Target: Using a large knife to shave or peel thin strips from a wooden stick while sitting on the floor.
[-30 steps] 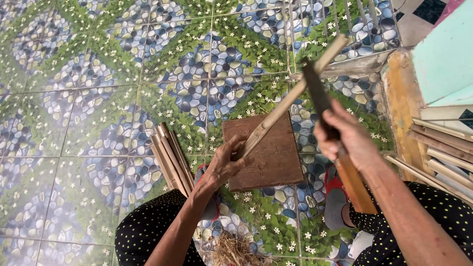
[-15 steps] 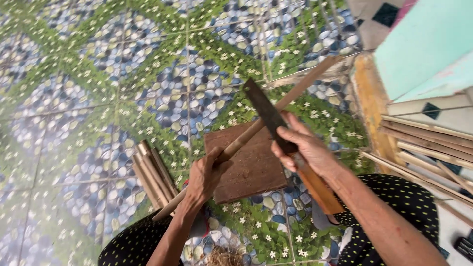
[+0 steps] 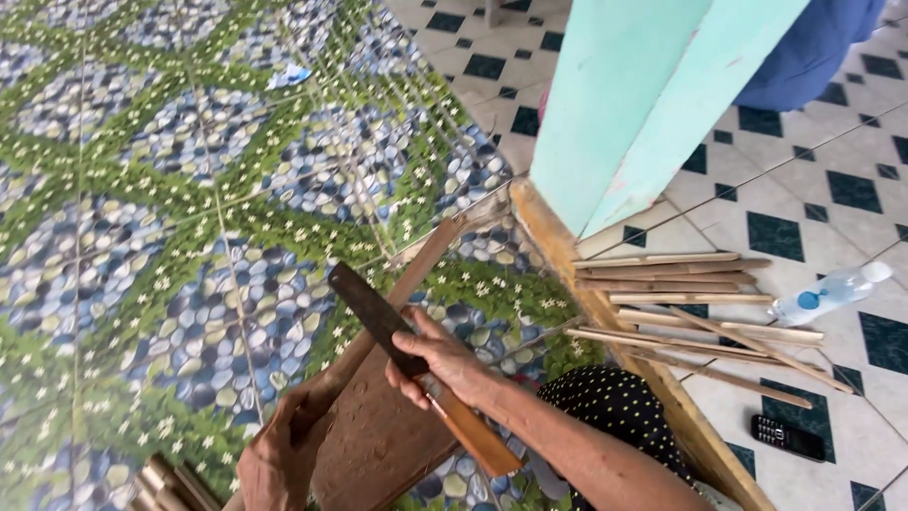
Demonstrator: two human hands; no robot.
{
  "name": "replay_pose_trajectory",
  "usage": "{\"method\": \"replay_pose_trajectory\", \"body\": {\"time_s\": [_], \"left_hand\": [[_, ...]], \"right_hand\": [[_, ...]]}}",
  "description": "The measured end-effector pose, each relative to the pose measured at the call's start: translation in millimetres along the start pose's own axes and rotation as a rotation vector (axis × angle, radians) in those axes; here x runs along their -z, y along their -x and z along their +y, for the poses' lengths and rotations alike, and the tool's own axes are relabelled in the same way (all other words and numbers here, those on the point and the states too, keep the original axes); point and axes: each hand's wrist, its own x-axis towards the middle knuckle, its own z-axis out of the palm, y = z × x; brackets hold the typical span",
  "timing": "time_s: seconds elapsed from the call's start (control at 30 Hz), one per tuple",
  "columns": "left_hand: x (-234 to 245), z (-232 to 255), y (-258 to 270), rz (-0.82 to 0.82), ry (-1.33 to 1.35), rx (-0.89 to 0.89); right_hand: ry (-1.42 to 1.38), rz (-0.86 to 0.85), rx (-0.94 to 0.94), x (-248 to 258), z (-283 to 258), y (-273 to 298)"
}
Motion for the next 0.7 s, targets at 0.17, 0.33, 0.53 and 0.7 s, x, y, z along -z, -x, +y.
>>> {"method": "replay_pose_trajectory", "body": {"time_s": [0.17, 0.33, 0.53, 0.7], "left_hand": [[-16.4, -17.7, -16.6, -0.044, 0.084, -0.015], [-46.2, -44.0, -35.1, -0.073, 0.016, 0.047], [-85.8, -80.3, -46.9, -0.005, 0.15, -0.036], [-147.9, -102.1, -53.6, 0.312, 0.403, -0.142]], "right_hand": [[-0.074, -0.009, 0.018, 10.0, 11.4, -8.3], [-0.09, 0.047, -0.014, 14.8, 18.5, -12.8], [-0.118, -0.05, -0.041, -0.3, -3.9, -3.7], [-0.161, -0.097, -0.036, 10.6, 1.6, -8.7]]}}
